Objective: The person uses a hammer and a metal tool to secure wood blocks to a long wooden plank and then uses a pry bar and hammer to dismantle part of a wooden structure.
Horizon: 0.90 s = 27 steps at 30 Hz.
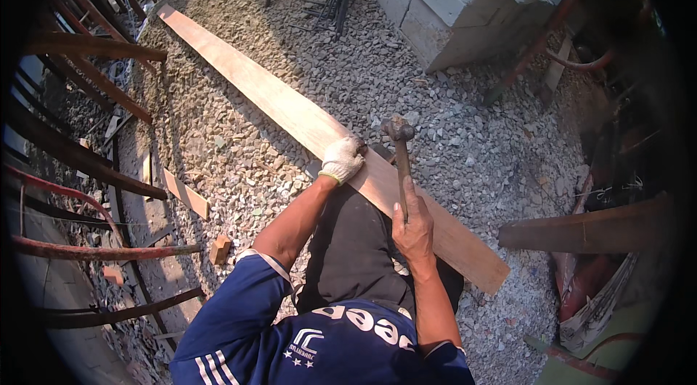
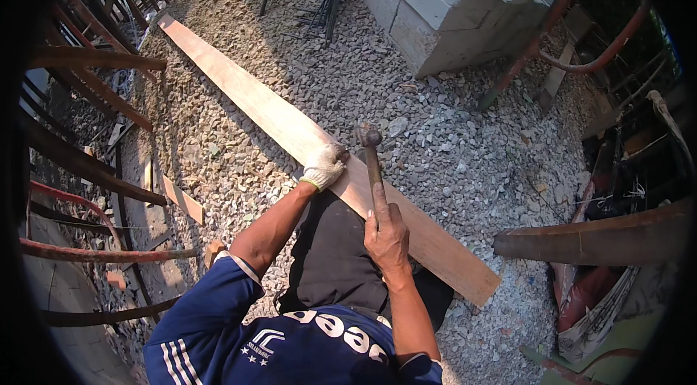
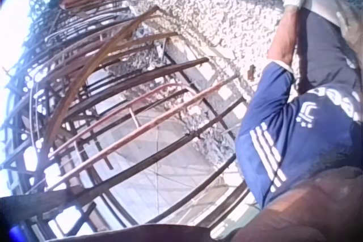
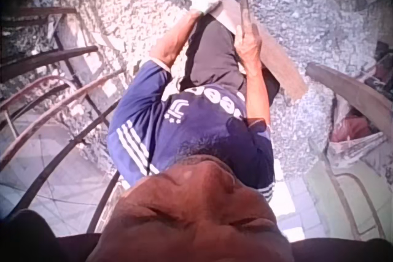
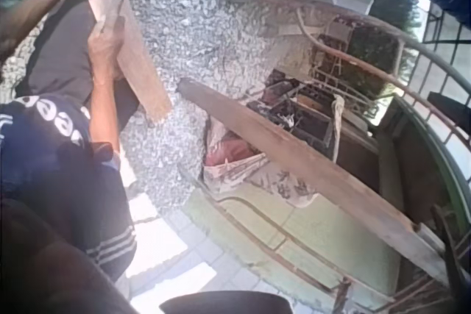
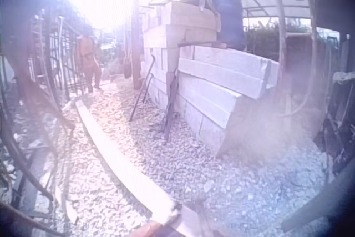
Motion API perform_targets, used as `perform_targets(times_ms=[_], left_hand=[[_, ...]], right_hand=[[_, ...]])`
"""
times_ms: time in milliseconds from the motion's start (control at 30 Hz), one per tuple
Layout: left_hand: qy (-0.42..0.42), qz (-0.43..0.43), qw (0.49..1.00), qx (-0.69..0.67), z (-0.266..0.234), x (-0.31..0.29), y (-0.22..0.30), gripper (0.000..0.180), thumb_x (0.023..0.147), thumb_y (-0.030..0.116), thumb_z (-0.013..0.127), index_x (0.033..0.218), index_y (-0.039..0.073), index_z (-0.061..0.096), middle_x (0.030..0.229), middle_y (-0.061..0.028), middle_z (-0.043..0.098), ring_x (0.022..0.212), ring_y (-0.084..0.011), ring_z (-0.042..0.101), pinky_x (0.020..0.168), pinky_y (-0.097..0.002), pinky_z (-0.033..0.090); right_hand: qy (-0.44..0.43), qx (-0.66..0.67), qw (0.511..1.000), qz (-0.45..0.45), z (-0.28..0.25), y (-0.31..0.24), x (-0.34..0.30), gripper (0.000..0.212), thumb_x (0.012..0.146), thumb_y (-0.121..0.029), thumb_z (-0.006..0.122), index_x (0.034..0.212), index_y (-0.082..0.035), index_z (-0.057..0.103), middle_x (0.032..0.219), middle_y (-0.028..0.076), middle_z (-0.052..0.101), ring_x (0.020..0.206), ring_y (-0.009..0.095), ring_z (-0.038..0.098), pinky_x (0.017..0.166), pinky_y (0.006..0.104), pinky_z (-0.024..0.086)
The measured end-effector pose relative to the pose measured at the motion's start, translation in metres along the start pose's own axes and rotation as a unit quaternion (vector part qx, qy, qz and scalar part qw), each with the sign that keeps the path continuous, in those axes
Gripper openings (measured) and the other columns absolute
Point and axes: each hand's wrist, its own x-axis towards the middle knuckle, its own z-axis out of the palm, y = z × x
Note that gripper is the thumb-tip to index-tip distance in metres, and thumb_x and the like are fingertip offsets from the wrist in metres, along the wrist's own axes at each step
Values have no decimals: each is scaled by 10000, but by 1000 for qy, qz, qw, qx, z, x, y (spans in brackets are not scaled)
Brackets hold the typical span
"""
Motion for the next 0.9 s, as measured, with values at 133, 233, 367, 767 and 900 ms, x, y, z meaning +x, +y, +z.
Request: perform_targets(times_ms=[133, 233, 367, 767, 900], left_hand=[[-9, -22, 1000, 2, -3, -1, 2, 240, 849, 236, 654, 996, 65, 734, 944, -206, 712, 918, -423, 678, 824, -506, 527], [-3, -5, 1000, 24, 12, -1, -18, 236, 828, 196, 658, 1005, 57, 728, 931, -209, 714, 906, -415, 682, 802, -499, 527], [-6, -16, 1000, 17, 11, -3, -13, 204, 806, 202, 656, 953, 79, 726, 982, -184, 705, 943, -402, 673, 845, -487, 529], [-45, -7, 999, 4, -7, 1, -1, 222, 794, 181, 654, 961, 52, 723, 971, -215, 711, 950, -400, 675, 830, -496, 531], [-92, -5, 994, 65, -24, 28, -28, 240, 819, 209, 641, 978, 47, 722, 972, -223, 716, 939, -408, 688, 814, -505, 539]], right_hand=[[-66, -78, 995, 9, 31, 15, 13, 725, 910, -32, 613, 1582, -177, 386, 914, 240, 603, 782, 440, 621, 715, 511, 514], [-88, -74, 993, 10, 43, 28, 12, 730, 917, -69, 622, 1589, -212, 373, 897, 222, 589, 742, 432, 630, 679, 527, 517], [-31, -9, 999, 0, 24, 4, 15, 703, 910, -33, 598, 1574, -142, 393, 962, 257, 622, 814, 453, 645, 716, 500, 527], [-41, -40, 998, 37, 35, 29, -13, 715, 895, -44, 617, 1565, -170, 403, 915, 302, 628, 834, 501, 650, 738, 564, 523], [-64, -43, 995, 71, 20, 31, -36, 713, 891, -37, 615, 1564, -124, 397, 952, 317, 643, 856, 503, 650, 757, 542, 527]])
